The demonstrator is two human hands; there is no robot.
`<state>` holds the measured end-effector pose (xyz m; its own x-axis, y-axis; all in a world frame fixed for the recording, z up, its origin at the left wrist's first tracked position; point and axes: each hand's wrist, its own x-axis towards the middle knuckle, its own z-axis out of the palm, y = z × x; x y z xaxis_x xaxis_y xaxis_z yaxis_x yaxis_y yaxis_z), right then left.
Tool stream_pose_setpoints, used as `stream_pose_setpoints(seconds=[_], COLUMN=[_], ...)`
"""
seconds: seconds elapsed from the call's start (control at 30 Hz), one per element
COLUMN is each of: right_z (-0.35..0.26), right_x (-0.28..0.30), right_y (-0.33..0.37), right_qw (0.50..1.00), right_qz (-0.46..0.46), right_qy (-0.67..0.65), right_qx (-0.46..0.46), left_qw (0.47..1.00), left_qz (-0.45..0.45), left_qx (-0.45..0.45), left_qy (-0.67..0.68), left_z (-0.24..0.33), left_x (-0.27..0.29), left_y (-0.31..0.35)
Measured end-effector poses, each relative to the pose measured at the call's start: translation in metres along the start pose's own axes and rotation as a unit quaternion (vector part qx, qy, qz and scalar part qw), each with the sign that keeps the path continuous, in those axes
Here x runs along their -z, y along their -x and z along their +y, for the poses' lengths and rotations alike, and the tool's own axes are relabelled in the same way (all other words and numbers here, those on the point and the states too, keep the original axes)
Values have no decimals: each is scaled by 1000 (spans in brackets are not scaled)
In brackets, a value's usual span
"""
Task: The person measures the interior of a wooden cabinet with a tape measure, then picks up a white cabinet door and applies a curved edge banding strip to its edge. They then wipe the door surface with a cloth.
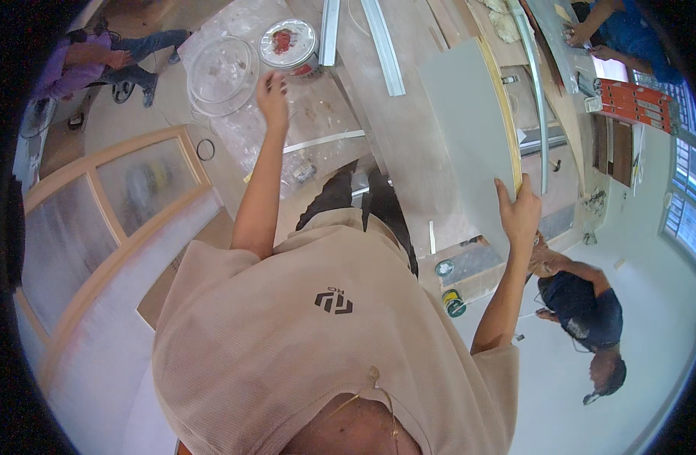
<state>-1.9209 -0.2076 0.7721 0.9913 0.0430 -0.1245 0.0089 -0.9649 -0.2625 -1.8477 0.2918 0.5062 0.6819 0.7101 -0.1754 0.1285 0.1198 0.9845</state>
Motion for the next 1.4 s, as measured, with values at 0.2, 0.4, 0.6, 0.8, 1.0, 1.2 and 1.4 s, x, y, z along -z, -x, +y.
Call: stream_pose_setpoints(seconds=[0.2, 0.4, 0.6, 0.8, 1.0, 1.2, 1.4], right_z=[-6, -15, -20, -27, -33, -29, -17], right_x=[-1, -3, 6, 15, -3, 4, -4], right_y=[5, 13, 14, 18, 23, 44, 75], right_qw=[1000, 992, 998, 998, 993, 991, 988], right_qz=[4, 101, 57, 10, 95, 131, 123], right_qy=[0, -72, -18, 50, 52, 9, 47], right_qx=[-15, 31, -12, -36, -41, -33, -87], left_qw=[992, 973, 914, 916, 933, 887, 804], left_qz=[66, 55, 3, 102, -253, -241, -238], left_qx=[31, 129, 76, -108, -144, -41, -110], left_qy=[-105, -186, -400, -372, -214, -391, -534], left_z=[-86, -164, -174, -66, 51, 13, -36], left_x=[101, 151, 183, 112, -90, -220, -238], left_y=[-9, -5, -51, -79, -24, -68, -119])
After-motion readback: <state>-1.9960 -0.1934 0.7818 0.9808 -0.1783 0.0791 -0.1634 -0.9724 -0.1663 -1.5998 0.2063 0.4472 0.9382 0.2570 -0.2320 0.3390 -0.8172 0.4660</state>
